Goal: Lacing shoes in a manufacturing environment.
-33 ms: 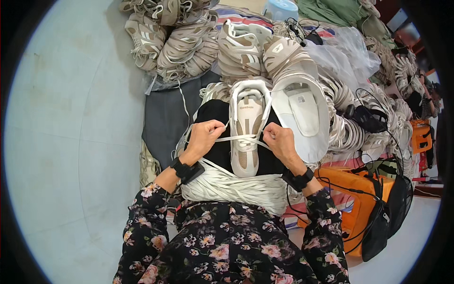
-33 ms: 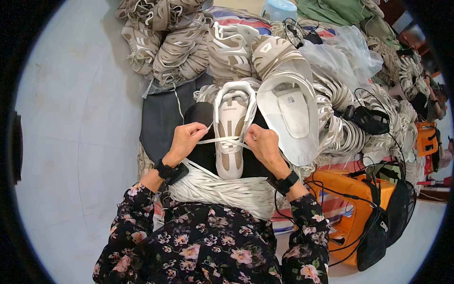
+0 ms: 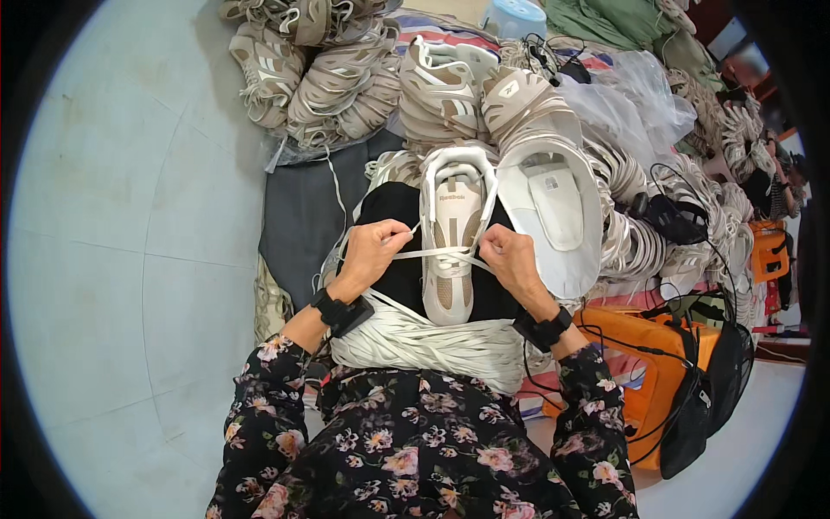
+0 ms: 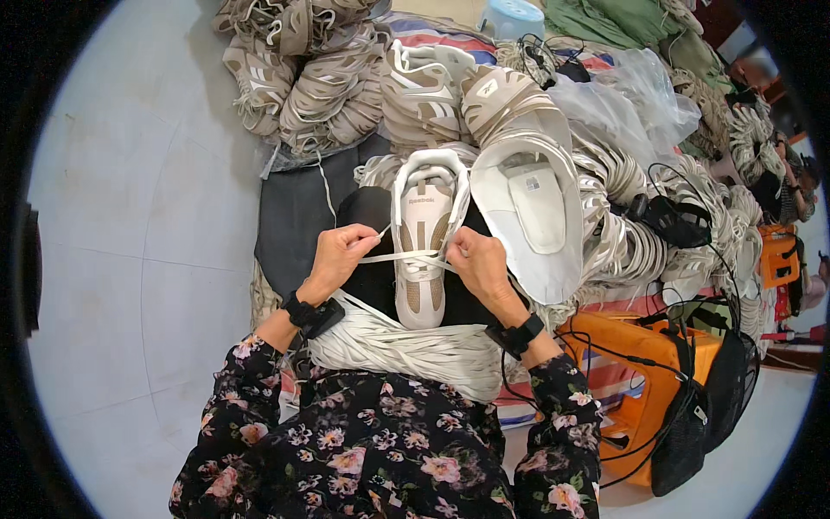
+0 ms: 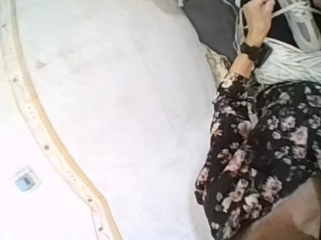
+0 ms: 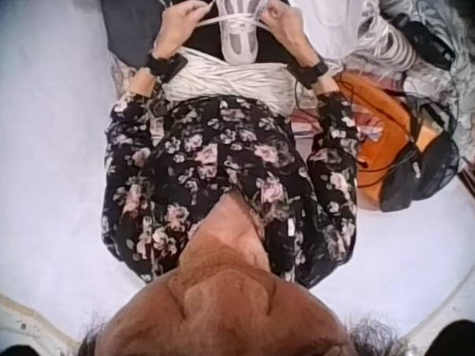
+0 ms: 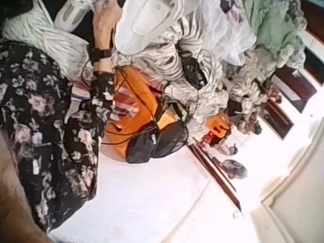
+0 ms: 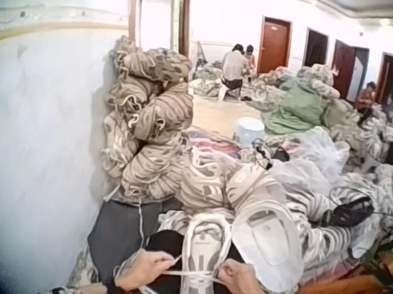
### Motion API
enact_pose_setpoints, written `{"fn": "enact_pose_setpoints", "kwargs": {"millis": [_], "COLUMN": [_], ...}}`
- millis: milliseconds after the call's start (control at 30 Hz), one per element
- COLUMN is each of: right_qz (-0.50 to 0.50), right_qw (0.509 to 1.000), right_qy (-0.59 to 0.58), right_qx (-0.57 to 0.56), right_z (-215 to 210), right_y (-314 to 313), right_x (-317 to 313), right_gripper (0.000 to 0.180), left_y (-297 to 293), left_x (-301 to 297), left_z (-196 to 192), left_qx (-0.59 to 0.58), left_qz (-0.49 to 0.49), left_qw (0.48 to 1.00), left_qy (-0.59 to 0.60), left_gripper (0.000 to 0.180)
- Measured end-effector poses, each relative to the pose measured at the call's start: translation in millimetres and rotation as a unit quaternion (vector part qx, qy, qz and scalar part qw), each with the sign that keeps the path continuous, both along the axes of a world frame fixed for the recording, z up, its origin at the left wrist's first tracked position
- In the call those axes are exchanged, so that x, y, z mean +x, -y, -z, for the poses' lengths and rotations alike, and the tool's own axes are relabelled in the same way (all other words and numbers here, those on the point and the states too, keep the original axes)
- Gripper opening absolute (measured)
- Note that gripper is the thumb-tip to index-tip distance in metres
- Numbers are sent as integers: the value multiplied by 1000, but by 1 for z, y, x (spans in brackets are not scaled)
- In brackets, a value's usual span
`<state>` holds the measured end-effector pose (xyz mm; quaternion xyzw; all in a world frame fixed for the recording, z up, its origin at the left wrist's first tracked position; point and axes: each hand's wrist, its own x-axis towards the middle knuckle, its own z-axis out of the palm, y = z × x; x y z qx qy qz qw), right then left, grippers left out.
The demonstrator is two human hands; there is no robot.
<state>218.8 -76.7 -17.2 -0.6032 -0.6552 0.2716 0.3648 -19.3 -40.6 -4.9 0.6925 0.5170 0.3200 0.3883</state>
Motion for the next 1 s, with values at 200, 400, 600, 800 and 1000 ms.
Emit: {"fn": "enact_pose_setpoints", "kwargs": {"millis": [200, 400, 600, 800, 1000], "right_qz": [-10, -151, -194, -186, -181], "right_qw": [985, 953, 954, 960, 962], "right_qy": [8, 160, 161, 149, 146], "right_qx": [-171, 208, 161, 147, 143], "right_z": [-36, -55, -33, -31, -27], "right_y": [-6, -7, -11, -11, -8], "right_x": [-3, -20, -35, -38, -38], "right_gripper": [6, 17, 21, 22, 26], "left_y": [0, 4, 19, 14, 17], "left_x": [-7, -10, -2, 1, 3], "left_z": [9, 15, -3, 6, 8], "left_qx": [-60, -177, -211, -168, -82], "left_qz": [55, 57, 63, 27, 8], "left_qw": [993, 979, 968, 978, 993], "left_qy": [88, 83, 118, 123, 84], "left_gripper": [10, 14, 15, 15, 14]}}
